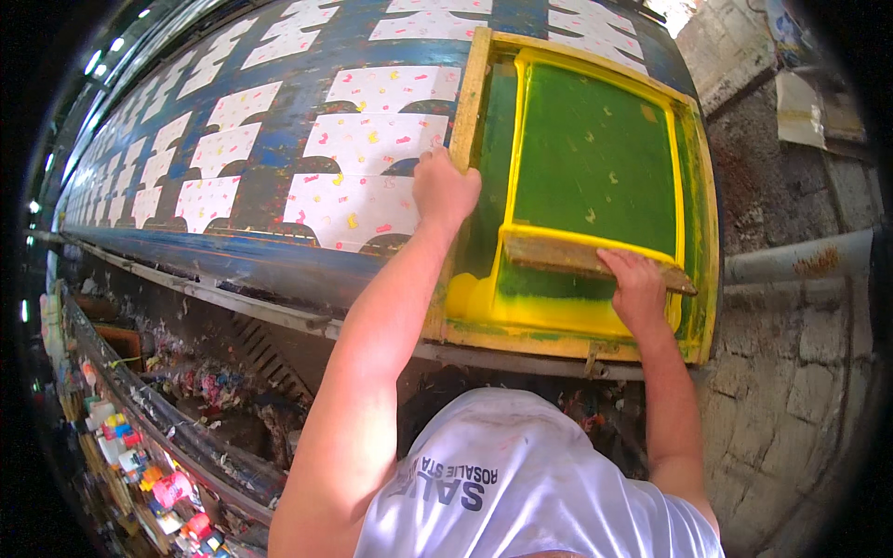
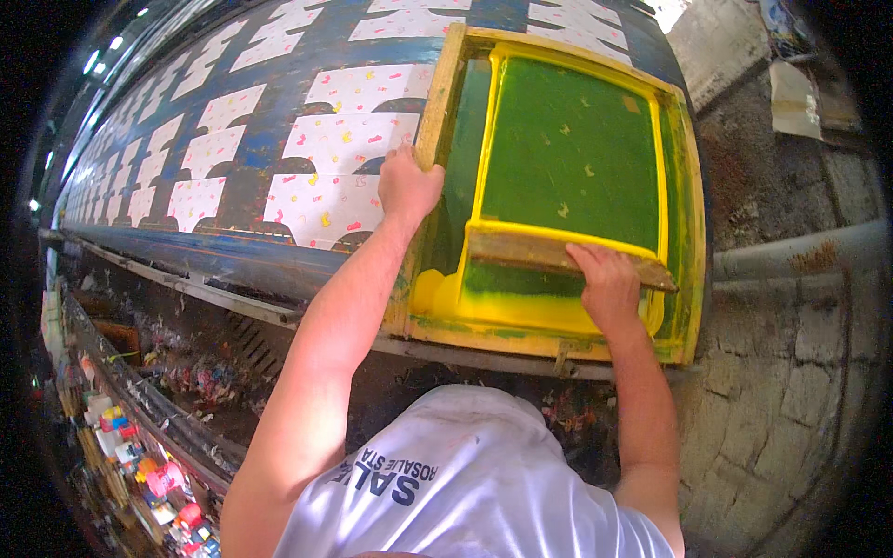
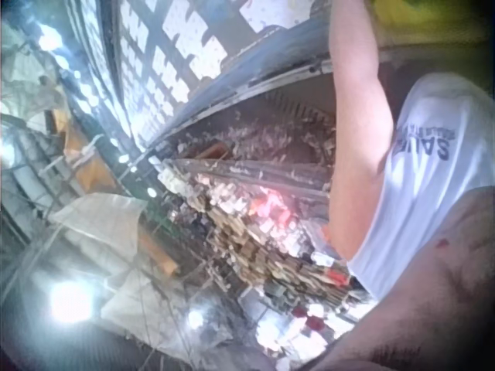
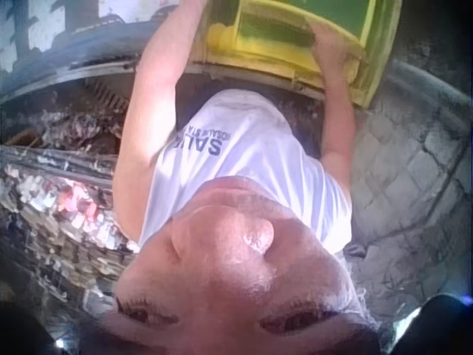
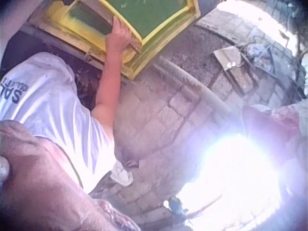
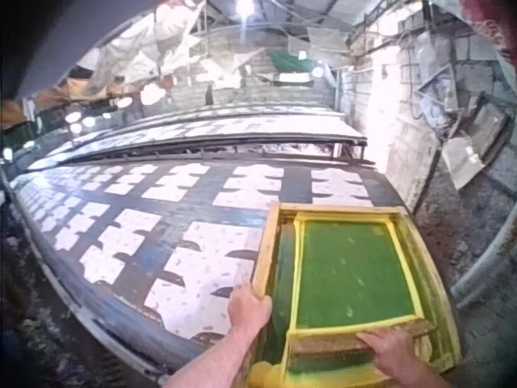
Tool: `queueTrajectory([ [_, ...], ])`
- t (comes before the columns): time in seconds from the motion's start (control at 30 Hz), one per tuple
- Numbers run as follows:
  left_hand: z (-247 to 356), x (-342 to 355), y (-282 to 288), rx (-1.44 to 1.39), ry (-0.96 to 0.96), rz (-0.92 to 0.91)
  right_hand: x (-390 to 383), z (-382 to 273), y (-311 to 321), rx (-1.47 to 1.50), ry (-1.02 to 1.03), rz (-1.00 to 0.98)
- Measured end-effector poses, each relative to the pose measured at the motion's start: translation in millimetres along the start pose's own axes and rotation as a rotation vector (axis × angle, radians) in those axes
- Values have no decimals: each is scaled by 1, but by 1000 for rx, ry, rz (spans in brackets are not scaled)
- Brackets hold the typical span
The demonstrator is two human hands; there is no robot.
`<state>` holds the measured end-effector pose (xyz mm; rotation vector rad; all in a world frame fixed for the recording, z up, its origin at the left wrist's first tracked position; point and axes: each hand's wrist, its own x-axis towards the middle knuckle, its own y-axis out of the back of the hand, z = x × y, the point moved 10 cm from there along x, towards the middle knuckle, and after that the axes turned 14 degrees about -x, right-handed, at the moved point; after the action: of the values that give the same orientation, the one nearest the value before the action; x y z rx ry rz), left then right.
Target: The person uses a squeegee to pull green ink across a screen-printing frame, repeatedly wiping the surface and repositioning the frame on a patterned workbench. The person occasionally touches their face during the process.
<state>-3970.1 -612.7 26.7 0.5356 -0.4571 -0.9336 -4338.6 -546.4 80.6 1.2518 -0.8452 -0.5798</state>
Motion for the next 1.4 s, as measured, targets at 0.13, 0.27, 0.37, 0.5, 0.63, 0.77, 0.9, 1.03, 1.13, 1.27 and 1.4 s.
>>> queueTrajectory([
  [0.13,2,2,0,6,11,39,80,51,-32,-37,15,38],
  [0.27,4,4,0,37,9,84,159,106,-64,-106,22,65],
  [0.37,6,3,-3,91,14,86,224,152,-95,-121,7,73],
  [0.5,9,2,-3,155,18,110,305,208,-131,-165,-11,35],
  [0.63,6,3,-6,188,47,97,366,245,-138,-106,-42,17],
  [0.77,3,1,-8,191,55,103,390,266,-156,-151,-117,-92],
  [0.9,3,0,-5,155,42,147,395,267,-159,-94,25,-48],
  [1.03,8,0,-2,180,34,175,389,263,-154,22,129,-147],
  [1.13,6,1,-4,206,79,139,354,240,-139,5,152,-200],
  [1.27,4,2,-5,145,99,85,273,188,-107,67,150,-283],
  [1.4,4,4,-4,85,59,66,174,128,-65,88,137,-284],
])
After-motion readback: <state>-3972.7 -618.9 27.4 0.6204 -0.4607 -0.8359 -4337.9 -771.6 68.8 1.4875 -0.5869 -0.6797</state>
